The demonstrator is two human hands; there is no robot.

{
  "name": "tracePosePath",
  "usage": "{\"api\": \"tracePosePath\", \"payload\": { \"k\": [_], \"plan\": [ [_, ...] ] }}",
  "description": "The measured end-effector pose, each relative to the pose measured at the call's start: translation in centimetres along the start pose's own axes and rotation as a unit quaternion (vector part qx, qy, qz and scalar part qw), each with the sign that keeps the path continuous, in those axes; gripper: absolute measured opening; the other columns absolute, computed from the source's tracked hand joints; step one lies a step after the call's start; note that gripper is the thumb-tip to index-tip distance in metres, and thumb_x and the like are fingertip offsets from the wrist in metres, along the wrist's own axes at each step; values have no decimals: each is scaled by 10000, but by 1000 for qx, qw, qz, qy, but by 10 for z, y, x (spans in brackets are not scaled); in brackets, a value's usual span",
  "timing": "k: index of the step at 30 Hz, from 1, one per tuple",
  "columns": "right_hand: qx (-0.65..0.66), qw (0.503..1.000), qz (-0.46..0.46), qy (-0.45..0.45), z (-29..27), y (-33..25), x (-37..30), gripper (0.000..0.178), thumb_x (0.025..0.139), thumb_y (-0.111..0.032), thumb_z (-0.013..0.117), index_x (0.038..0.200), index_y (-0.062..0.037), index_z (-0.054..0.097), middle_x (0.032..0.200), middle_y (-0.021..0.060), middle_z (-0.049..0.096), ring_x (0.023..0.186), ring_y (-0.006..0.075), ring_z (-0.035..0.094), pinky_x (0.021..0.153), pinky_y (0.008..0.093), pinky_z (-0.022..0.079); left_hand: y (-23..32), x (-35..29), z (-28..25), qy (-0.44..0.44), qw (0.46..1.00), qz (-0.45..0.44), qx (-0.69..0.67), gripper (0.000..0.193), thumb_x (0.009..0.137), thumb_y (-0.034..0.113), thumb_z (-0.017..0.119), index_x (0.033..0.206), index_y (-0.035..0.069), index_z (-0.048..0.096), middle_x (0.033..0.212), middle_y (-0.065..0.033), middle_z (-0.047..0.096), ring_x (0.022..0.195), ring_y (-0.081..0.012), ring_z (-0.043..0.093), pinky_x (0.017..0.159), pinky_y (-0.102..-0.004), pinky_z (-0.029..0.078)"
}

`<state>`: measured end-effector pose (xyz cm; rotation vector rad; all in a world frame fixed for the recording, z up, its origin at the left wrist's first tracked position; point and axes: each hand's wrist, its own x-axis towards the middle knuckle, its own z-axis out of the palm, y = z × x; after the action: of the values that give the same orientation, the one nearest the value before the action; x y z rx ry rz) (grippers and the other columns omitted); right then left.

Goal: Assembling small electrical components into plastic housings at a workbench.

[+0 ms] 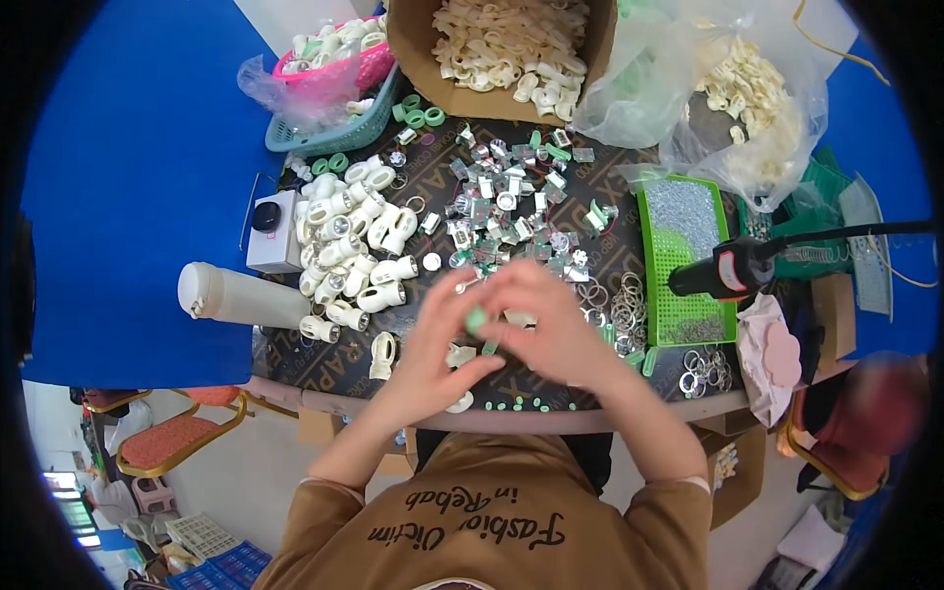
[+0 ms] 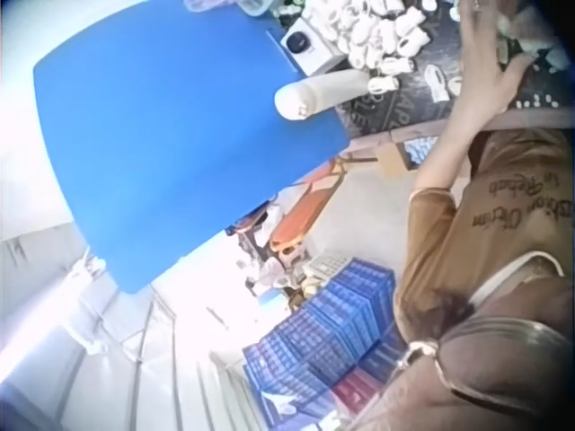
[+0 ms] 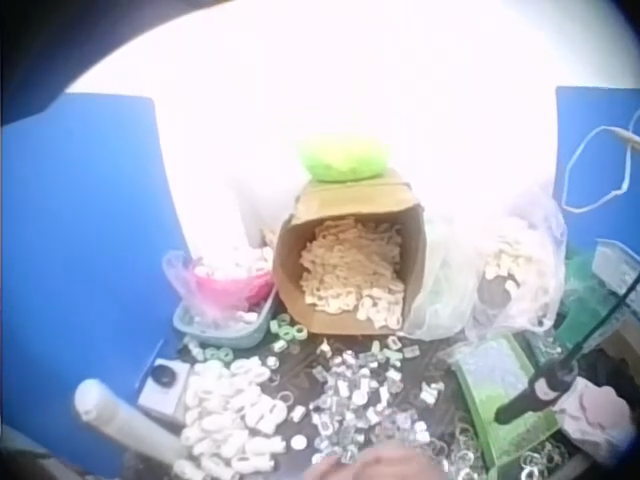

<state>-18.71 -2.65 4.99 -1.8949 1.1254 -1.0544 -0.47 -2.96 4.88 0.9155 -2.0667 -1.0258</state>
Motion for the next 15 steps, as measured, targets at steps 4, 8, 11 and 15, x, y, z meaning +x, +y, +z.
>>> {"api": "tracePosePath", "payload": {
  "k": [4,8,11,15],
  "plan": [
    [49,997,54,36,-1,1,-27,171,767,-38,598,935,-19,613,936,94,566,858,238,554,772,316,434,-16,19,-7,-70,993,83,46,399,746,-2,576,1136,33,498,1065,-168,492,1010,-350,492,829,-393,429],
    [-36,979,154,126,-19,8,-53,190,784,14,541,960,-18,605,914,85,550,805,178,526,713,262,427,-56,76,-75,146,962,34,230,320,742,8,583,1056,23,521,980,-200,532,915,-360,538,768,-419,430],
    [-42,980,161,111,-22,8,-61,192,775,30,546,954,-14,602,920,86,548,814,183,531,713,263,426,-107,101,-129,267,839,-1,474,476,781,143,633,1210,26,463,1220,-238,448,1134,-396,423,934,-449,355],
    [-158,968,122,151,-17,16,-72,151,775,-26,594,926,-28,601,926,111,553,858,265,548,745,328,441,-83,80,-115,245,876,20,415,495,796,167,630,1236,30,449,1267,-225,422,1159,-384,398,966,-444,328]
  ]
}}
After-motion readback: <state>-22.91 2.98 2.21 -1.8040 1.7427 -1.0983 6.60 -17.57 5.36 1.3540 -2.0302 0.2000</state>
